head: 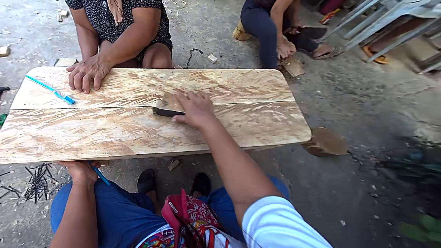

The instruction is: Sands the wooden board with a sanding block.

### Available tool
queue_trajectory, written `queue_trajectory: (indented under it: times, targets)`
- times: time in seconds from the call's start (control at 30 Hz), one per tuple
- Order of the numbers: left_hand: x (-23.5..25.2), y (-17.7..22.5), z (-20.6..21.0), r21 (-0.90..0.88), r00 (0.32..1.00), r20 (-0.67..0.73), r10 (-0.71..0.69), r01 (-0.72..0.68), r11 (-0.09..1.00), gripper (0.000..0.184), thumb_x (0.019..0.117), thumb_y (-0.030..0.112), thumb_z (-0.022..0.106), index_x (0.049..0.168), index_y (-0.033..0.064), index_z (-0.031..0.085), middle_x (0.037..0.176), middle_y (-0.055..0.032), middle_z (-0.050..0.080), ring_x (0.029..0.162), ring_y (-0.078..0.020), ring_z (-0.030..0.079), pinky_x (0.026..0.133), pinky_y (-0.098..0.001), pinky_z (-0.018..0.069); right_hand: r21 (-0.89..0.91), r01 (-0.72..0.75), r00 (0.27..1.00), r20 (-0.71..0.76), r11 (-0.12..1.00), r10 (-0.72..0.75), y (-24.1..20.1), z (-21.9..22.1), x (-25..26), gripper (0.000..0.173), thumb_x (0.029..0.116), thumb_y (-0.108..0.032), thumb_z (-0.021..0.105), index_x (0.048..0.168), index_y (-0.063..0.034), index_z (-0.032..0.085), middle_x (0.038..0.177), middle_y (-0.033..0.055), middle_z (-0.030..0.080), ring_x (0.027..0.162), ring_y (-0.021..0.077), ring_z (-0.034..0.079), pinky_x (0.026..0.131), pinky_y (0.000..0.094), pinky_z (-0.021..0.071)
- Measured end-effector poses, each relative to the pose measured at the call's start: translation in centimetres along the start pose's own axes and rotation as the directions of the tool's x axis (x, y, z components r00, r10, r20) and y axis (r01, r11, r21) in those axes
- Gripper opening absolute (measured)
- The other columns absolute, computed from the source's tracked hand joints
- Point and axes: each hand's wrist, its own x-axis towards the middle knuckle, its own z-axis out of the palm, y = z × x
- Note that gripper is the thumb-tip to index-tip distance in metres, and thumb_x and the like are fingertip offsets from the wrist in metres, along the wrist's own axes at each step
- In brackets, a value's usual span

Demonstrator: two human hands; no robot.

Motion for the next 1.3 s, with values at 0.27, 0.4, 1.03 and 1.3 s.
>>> queue_trajectory:
  times: [0.27, 0.4, 1.03, 1.3]
  targets:
    - [0.2, -0.4, -0.5, 0.018, 0.998, 0.047, 0.046, -0.047, 0.999, 0.094, 0.0874, 0.077, -0.020, 0.100, 0.0154, 0.049, 0.053, 0.0000, 0.045, 0.040, -0.0126, 0.038, 0.038, -0.0288, 0.0346, -0.025, -0.138, 0.990, 0.001, 0.990, 0.138, 12.0, -2.7, -4.7, 0.080, 0.0897, -0.048, 0.077, 0.158, -0.0214, 0.043, 0.141, 0.0220, 0.059, 0.131, 0.0453, 0.053, 0.102, 0.0698, 0.0375]
    - [0.1, -0.3, -0.2, 0.013, 0.998, 0.027, 0.048, -0.048, 0.999, 0.091, 0.0890, 0.076, -0.019, 0.102, 0.0164, 0.049, 0.056, -0.0001, 0.045, 0.041, -0.0125, 0.037, 0.038, -0.0287, 0.0335, -0.083, -0.449, 0.894, -0.034, 0.890, 0.448, 25.3, -5.1, -9.3, 0.089, 0.0893, -0.051, 0.076, 0.161, -0.0184, 0.036, 0.150, 0.0290, 0.049, 0.137, 0.0549, 0.043, 0.104, 0.0820, 0.0261]
    - [1.2, -1.1, -1.1, 0.021, 0.997, 0.007, 0.078, -0.078, 0.997, 0.084, 0.0955, 0.074, -0.011, 0.106, 0.0170, 0.050, 0.060, -0.0001, 0.049, 0.044, -0.0120, 0.041, 0.040, -0.0286, 0.0368, -0.043, -0.190, 0.981, 0.039, 0.981, 0.191, 18.6, -4.3, -5.8, 0.083, 0.0886, -0.047, 0.078, 0.160, -0.0297, 0.040, 0.146, 0.0189, 0.055, 0.137, 0.0431, 0.048, 0.106, 0.0727, 0.0305]
    - [1.3, -1.2, -1.0, 0.012, 0.996, 0.041, 0.084, -0.085, 0.996, 0.084, 0.0960, 0.071, -0.014, 0.107, 0.0162, 0.049, 0.058, -0.0005, 0.048, 0.042, -0.0117, 0.040, 0.038, -0.0280, 0.0353, -0.060, -0.336, 0.941, 0.018, 0.940, 0.337, 19.6, -4.0, -9.0, 0.094, 0.0833, -0.059, 0.079, 0.160, -0.0235, 0.038, 0.145, 0.0230, 0.054, 0.132, 0.0481, 0.050, 0.103, 0.0736, 0.0343]
